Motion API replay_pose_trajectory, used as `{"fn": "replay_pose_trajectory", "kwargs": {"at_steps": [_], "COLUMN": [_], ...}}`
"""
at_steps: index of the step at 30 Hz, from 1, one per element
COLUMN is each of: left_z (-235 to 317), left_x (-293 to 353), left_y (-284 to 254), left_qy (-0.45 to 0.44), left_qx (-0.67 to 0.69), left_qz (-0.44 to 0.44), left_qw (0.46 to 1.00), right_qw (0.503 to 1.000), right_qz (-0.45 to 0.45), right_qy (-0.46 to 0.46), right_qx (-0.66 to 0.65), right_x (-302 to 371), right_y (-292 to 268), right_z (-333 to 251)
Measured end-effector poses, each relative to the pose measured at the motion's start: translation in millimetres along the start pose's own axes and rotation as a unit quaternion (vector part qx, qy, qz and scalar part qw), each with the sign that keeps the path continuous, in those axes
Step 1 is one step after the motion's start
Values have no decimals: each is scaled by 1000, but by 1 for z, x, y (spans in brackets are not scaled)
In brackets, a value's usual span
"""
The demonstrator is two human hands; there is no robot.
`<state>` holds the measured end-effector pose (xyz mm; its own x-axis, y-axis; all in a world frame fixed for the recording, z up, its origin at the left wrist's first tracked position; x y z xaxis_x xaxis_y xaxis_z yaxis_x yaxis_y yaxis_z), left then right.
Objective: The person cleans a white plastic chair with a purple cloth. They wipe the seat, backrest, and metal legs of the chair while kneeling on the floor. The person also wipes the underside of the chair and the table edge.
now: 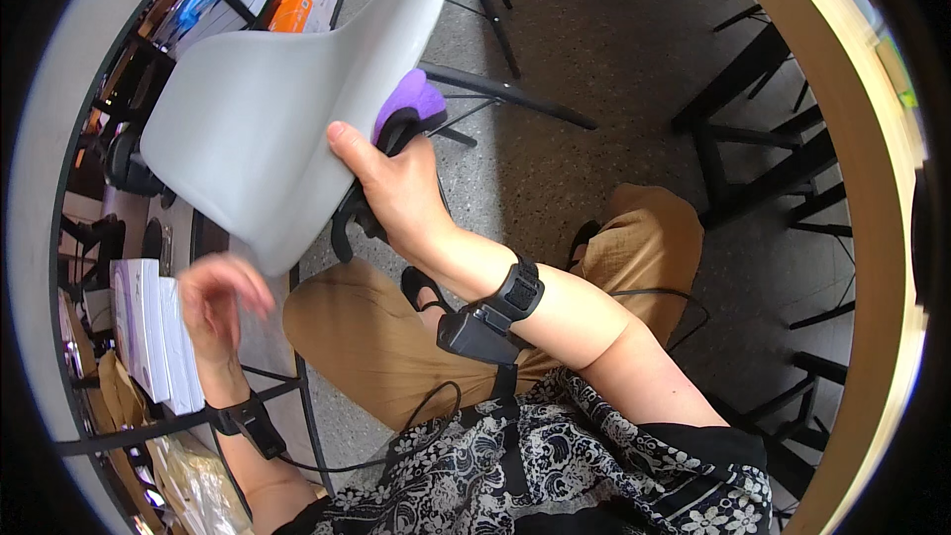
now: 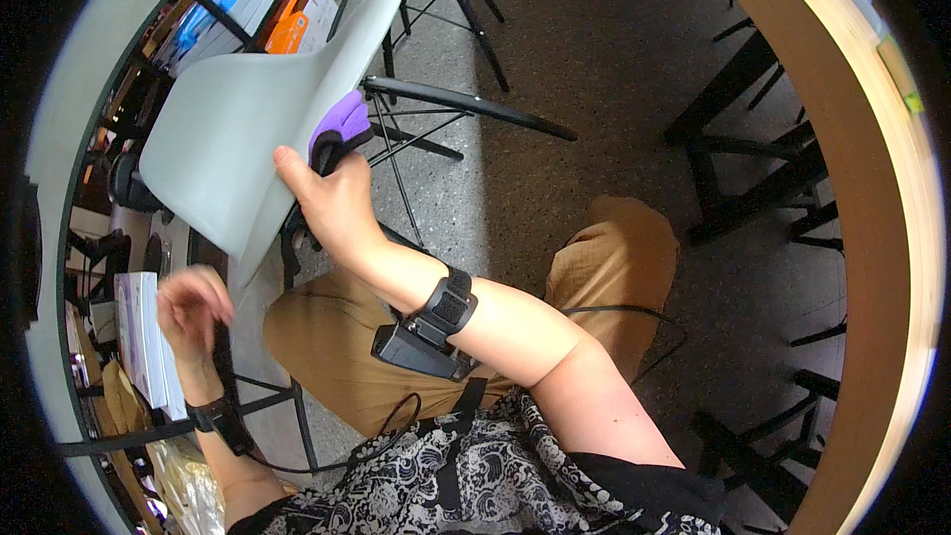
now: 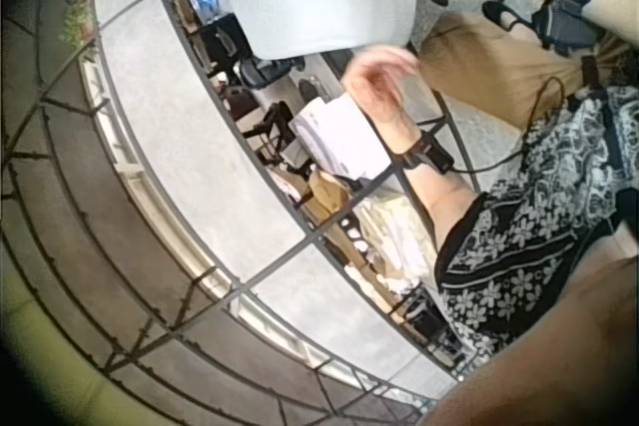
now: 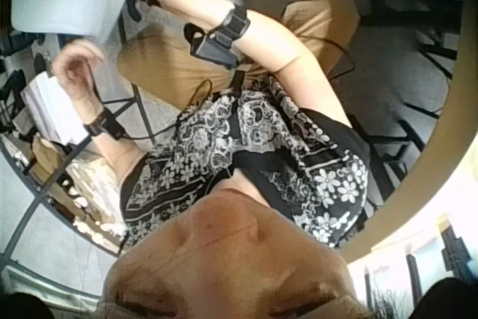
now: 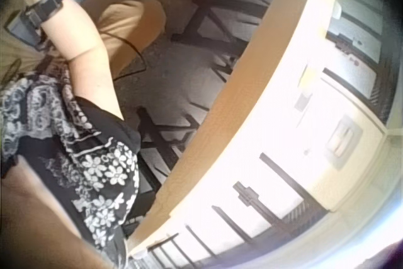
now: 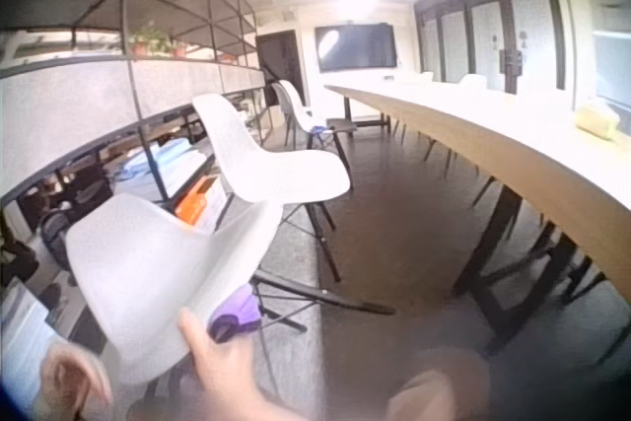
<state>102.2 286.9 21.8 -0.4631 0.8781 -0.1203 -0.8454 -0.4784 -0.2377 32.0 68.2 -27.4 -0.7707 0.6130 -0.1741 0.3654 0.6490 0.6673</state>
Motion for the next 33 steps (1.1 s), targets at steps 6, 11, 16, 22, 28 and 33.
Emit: {"fn": "replay_pose_trajectory", "kwargs": {"at_steps": [6,11,16,22,28,33], "left_z": [49,7,4,9,9,11], "left_x": [-125,-148,-147,-150,-149,-147], "left_y": [75,93,98,94,104,104], "left_qy": [123,21,42,38,35,34], "left_qx": [-313,-158,-180,-194,-195,-191], "left_qz": [24,-65,-104,-96,-90,-79], "left_qw": [941,985,977,976,976,978], "right_qw": [999,1000,998,941,697,663], "right_qz": [38,23,59,176,-48,-145], "right_qy": [-4,15,17,-47,-195,-182], "right_qx": [4,-12,-10,286,688,712], "right_x": [-3,9,19,-27,-81,-88], "right_y": [-11,-13,-74,-184,-104,-97], "right_z": [-7,-9,-22,-2,20,39]}}
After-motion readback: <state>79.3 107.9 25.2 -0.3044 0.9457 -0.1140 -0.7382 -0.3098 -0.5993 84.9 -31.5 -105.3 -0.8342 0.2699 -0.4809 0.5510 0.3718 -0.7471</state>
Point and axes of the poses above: each hand's wrist, its own x-axis away from the middle knuckle, its own y-axis out of the palm, z = x × y, the point moved 7 cm from there along -x, towards the middle knuckle, and after that the axes turned 2 degrees about -z, right-handed, at the moved point
